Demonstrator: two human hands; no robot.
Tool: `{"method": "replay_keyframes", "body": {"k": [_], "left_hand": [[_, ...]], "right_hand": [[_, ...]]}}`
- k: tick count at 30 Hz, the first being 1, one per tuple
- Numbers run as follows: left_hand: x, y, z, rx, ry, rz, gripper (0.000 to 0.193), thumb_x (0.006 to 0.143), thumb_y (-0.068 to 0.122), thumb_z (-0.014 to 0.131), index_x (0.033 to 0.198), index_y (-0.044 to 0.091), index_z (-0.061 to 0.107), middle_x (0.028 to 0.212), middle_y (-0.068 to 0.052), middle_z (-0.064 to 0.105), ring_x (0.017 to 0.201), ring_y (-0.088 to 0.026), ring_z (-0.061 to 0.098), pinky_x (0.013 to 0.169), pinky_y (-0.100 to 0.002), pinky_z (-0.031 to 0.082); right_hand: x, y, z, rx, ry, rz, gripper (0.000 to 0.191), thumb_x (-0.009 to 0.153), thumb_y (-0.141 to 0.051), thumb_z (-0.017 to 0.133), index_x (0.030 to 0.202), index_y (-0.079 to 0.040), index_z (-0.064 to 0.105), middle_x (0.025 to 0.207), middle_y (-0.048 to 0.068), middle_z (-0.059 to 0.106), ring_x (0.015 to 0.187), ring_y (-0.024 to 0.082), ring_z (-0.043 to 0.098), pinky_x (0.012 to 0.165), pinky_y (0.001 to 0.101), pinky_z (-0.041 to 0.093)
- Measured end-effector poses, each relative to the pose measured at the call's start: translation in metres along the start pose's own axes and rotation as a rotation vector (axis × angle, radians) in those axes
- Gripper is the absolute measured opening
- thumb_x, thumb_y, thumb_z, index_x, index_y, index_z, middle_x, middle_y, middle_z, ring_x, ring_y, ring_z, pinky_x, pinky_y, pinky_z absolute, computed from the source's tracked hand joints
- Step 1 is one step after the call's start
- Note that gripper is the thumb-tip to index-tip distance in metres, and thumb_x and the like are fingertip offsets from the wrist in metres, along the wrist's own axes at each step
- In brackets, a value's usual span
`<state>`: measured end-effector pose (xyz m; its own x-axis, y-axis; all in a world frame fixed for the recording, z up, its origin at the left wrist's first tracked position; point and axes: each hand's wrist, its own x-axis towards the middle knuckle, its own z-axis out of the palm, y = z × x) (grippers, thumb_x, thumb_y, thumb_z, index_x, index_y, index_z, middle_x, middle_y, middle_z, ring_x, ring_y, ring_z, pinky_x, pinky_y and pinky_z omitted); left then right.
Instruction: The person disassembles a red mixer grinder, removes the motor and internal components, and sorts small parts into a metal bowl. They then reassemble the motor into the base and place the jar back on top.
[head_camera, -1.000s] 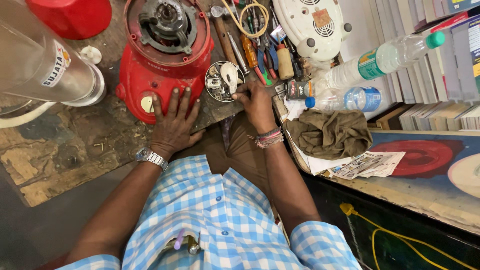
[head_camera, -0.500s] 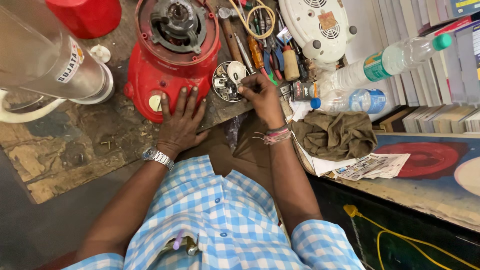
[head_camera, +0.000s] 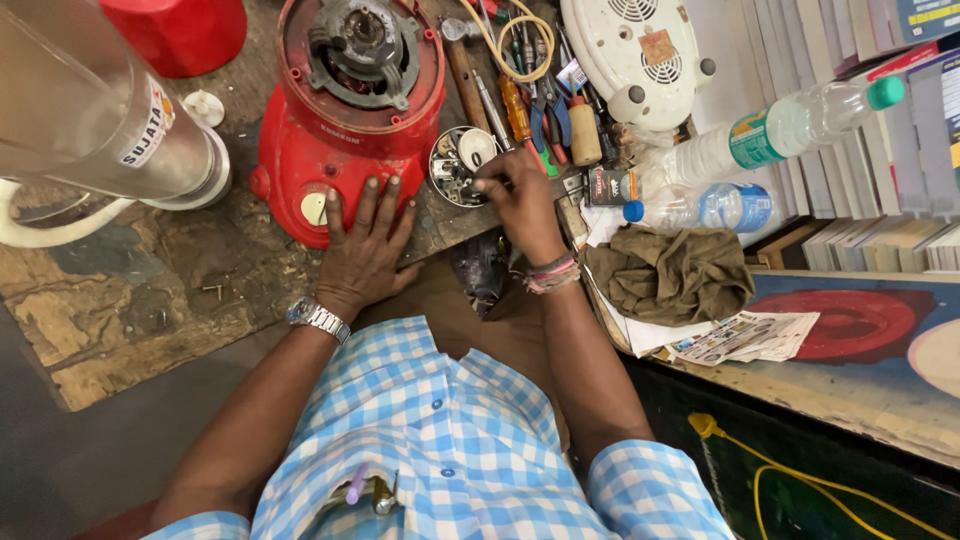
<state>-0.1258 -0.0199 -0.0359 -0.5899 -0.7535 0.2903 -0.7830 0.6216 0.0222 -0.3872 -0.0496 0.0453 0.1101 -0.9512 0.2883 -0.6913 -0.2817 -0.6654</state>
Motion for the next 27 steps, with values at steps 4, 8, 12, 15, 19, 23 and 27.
{"method": "replay_keyframes", "body": {"k": [4,8,12,15,19,23,27], "left_hand": [[0.000,0.000,0.000,0.002,-0.014,-0.007,0.095,0.078,0.072,0.069,0.153,0.017,0.056,0.172,-0.019,0.024,0.159,-0.038,0.011,0.121,-0.071,0.003],[0.000,0.000,-0.001,-0.004,-0.006,-0.003,0.091,0.079,0.073,0.069,0.150,0.017,0.058,0.172,-0.018,0.024,0.159,-0.039,0.011,0.121,-0.071,0.003],[0.000,0.000,-0.002,0.011,-0.020,-0.015,0.092,0.078,0.073,0.068,0.150,0.017,0.059,0.172,-0.018,0.024,0.160,-0.038,0.011,0.121,-0.070,0.003],[0.000,0.000,-0.002,0.006,-0.015,-0.011,0.088,0.079,0.073,0.068,0.147,0.017,0.061,0.173,-0.017,0.024,0.160,-0.038,0.010,0.121,-0.070,0.003],[0.001,0.000,0.000,0.024,-0.001,-0.002,0.087,0.079,0.073,0.069,0.146,0.017,0.063,0.172,-0.017,0.025,0.159,-0.038,0.010,0.121,-0.070,0.003],[-0.001,-0.001,-0.002,0.003,0.006,-0.002,0.086,0.079,0.071,0.071,0.146,0.018,0.063,0.173,-0.017,0.025,0.160,-0.038,0.011,0.121,-0.070,0.003],[0.002,0.004,-0.012,-0.195,0.107,-0.026,0.083,0.079,0.062,0.077,0.144,0.013,0.063,0.169,-0.019,0.029,0.156,-0.041,0.017,0.120,-0.072,0.006]], "right_hand": [[0.007,0.005,0.000,0.910,0.053,0.614,0.010,0.096,-0.009,0.069,0.103,-0.004,0.066,0.096,0.010,0.072,0.082,0.017,0.071,0.069,0.0281,0.059],[0.017,-0.002,-0.003,1.034,-0.037,0.617,0.018,0.091,-0.007,0.072,0.106,-0.004,0.065,0.094,0.010,0.070,0.081,0.018,0.070,0.066,0.0296,0.058],[0.022,-0.020,-0.007,0.063,-0.182,0.037,0.036,0.081,-0.010,0.085,0.114,-0.005,0.072,0.094,0.012,0.067,0.088,0.026,0.067,0.079,0.0391,0.055],[0.024,-0.030,-0.008,-0.035,-0.275,0.098,0.036,0.079,-0.012,0.085,0.113,-0.011,0.074,0.100,0.014,0.064,0.095,0.030,0.066,0.081,0.0415,0.052],[0.023,-0.032,-0.006,-0.061,-0.164,0.004,0.026,0.083,-0.009,0.082,0.108,-0.010,0.076,0.101,0.014,0.066,0.097,0.034,0.066,0.083,0.0431,0.052],[0.018,-0.030,0.004,-0.090,-0.086,0.071,0.018,0.085,-0.012,0.082,0.100,-0.007,0.074,0.096,0.015,0.066,0.094,0.035,0.066,0.080,0.0451,0.051],[0.014,-0.027,0.010,-0.084,-0.041,0.086,0.011,0.089,-0.011,0.077,0.099,-0.007,0.074,0.095,0.016,0.065,0.093,0.036,0.066,0.081,0.0460,0.050]]}}
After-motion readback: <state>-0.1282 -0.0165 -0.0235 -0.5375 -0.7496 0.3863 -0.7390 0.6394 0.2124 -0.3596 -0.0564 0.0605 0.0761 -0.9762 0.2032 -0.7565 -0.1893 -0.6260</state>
